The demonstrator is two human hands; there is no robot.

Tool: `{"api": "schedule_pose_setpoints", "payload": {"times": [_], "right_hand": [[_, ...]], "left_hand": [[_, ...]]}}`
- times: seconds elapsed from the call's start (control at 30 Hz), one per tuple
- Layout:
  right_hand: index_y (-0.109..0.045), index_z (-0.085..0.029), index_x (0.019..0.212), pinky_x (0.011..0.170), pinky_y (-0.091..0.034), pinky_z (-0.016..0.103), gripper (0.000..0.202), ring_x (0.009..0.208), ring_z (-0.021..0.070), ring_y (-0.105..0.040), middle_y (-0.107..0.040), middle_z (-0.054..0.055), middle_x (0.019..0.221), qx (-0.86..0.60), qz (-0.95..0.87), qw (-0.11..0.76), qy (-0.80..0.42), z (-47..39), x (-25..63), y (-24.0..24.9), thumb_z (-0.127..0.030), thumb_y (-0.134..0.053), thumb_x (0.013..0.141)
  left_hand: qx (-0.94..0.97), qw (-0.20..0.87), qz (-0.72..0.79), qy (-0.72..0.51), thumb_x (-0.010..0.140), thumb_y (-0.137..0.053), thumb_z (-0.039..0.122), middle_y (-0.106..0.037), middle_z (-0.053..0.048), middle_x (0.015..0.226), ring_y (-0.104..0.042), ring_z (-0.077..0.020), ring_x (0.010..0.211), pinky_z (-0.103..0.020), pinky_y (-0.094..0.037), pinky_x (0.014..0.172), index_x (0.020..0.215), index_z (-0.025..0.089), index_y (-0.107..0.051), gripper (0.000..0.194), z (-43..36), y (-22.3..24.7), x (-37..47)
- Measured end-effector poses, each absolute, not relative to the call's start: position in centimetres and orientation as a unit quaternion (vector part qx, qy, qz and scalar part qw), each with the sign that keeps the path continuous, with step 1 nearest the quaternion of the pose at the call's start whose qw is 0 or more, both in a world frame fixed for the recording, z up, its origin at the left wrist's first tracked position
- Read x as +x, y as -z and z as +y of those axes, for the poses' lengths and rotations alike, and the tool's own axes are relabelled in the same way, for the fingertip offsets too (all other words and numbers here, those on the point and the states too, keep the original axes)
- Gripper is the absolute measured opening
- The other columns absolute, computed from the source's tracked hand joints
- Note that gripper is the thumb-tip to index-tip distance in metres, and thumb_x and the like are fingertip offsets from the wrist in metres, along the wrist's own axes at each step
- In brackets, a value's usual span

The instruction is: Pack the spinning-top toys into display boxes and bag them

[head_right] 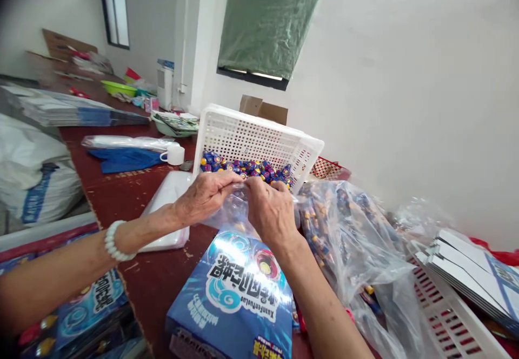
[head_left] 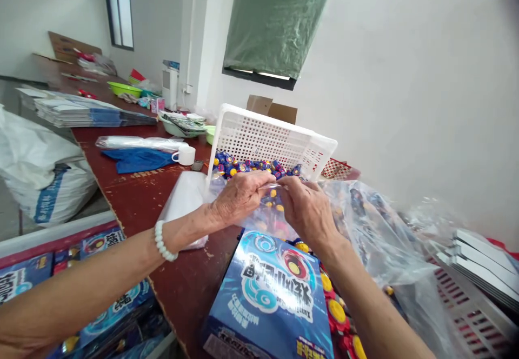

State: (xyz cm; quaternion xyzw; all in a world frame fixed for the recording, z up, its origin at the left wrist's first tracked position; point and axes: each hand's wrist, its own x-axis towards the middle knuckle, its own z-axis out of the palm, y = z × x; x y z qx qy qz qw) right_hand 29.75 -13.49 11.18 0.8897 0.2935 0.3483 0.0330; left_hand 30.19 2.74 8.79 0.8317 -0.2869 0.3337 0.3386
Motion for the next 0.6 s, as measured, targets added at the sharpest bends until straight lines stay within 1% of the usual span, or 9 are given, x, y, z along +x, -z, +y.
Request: {"api": "schedule_pose_setpoints", "payload": {"times": [0.03,0.07,0.13,0.2,0.27,0.33,0.4,0.5,0.6], "right_hand": [[-0.056,-0.017,0.110,0.070,-0.044,0.032,0.019,0.072,0.0211,-0.068,-0.072,0.006,0.078,0.911,0.263,0.038,-0.314,-13.5,29.8,-10.7,-0.024,-0.044,0.096],[-0.054,-0.016,0.113,0.060,-0.041,0.029,0.022,0.069,0.0229,-0.068,-0.071,0.007,0.076,0.929,0.234,0.051,-0.284,-13.6,29.7,-10.2,-0.026,-0.045,0.095],[-0.051,-0.014,0.117,0.051,-0.035,0.028,0.029,0.066,0.0264,-0.069,-0.070,0.009,0.073,0.950,0.186,0.093,-0.234,-13.5,29.4,-9.3,-0.024,-0.050,0.090],[-0.050,-0.012,0.119,0.051,-0.035,0.028,0.033,0.067,0.0281,-0.069,-0.071,0.011,0.076,0.956,0.165,0.128,-0.206,-13.5,29.1,-8.7,-0.018,-0.052,0.086],[-0.046,-0.012,0.124,0.052,-0.037,0.028,0.041,0.071,0.0281,-0.070,-0.071,0.011,0.080,0.956,0.165,0.121,-0.211,-13.7,28.9,-8.5,-0.015,-0.054,0.085],[-0.039,-0.013,0.132,0.055,-0.041,0.028,0.051,0.074,0.0257,-0.070,-0.071,0.009,0.086,0.947,0.198,0.068,-0.244,-14.1,28.8,-8.7,-0.019,-0.058,0.085],[-0.036,-0.017,0.135,0.056,-0.043,0.026,0.052,0.077,0.0217,-0.069,-0.069,0.007,0.095,0.922,0.250,0.005,-0.296,-14.4,28.6,-8.8,-0.025,-0.057,0.089],[-0.046,-0.023,0.128,0.049,-0.038,0.023,0.033,0.073,0.0165,-0.066,-0.065,0.006,0.102,0.888,0.302,-0.018,-0.346,-14.5,28.6,-8.6,-0.020,-0.043,0.095],[-0.059,-0.024,0.114,0.043,-0.029,0.022,0.034,0.062,0.0133,-0.060,-0.061,0.006,0.102,0.889,0.301,-0.004,-0.346,-14.4,28.8,-8.0,-0.009,-0.037,0.092]], "left_hand": [[0.832,0.343,-0.280,-0.336,0.092,-0.044,0.018,-0.071,-0.005,0.089,-0.065,-0.0174,0.084,-0.027,-0.047,0.076,0.093,0.015,-0.066,0.022,2.9,-8.8,30.2],[0.834,0.346,-0.269,-0.336,0.094,-0.043,0.021,-0.071,-0.004,0.088,-0.065,-0.0169,0.083,-0.027,-0.047,0.074,0.094,0.016,-0.066,0.023,3.1,-8.7,30.3],[0.841,0.339,-0.253,-0.338,0.095,-0.043,0.024,-0.071,-0.003,0.088,-0.065,-0.0163,0.081,-0.026,-0.047,0.072,0.094,0.017,-0.066,0.024,3.5,-8.8,30.7],[0.848,0.301,-0.252,-0.356,0.095,-0.044,0.023,-0.071,-0.003,0.089,-0.063,-0.0167,0.082,-0.028,-0.046,0.075,0.094,0.017,-0.066,0.023,3.9,-8.9,31.1],[0.860,0.210,-0.237,-0.399,0.094,-0.046,0.021,-0.070,-0.005,0.090,-0.060,-0.0204,0.087,-0.032,-0.045,0.078,0.091,0.018,-0.068,0.022,4.4,-9.0,31.5],[0.870,0.097,-0.202,-0.438,0.091,-0.047,0.018,-0.068,-0.008,0.090,-0.056,-0.0253,0.091,-0.038,-0.043,0.077,0.088,0.018,-0.068,0.022,5.2,-9.1,31.9],[0.876,0.046,-0.175,-0.447,0.087,-0.047,0.011,-0.066,-0.010,0.086,-0.055,-0.0281,0.091,-0.040,-0.041,0.075,0.082,0.017,-0.068,0.022,6.1,-9.2,32.4],[0.879,0.089,-0.164,-0.440,0.079,-0.045,0.002,-0.064,-0.009,0.080,-0.056,-0.0248,0.085,-0.036,-0.042,0.074,0.079,0.016,-0.066,0.025,7.1,-9.4,33.3],[0.863,0.146,-0.155,-0.458,0.075,-0.044,0.001,-0.062,-0.006,0.082,-0.057,-0.0191,0.080,-0.030,-0.044,0.073,0.082,0.016,-0.063,0.026,6.9,-9.8,33.5]]}}
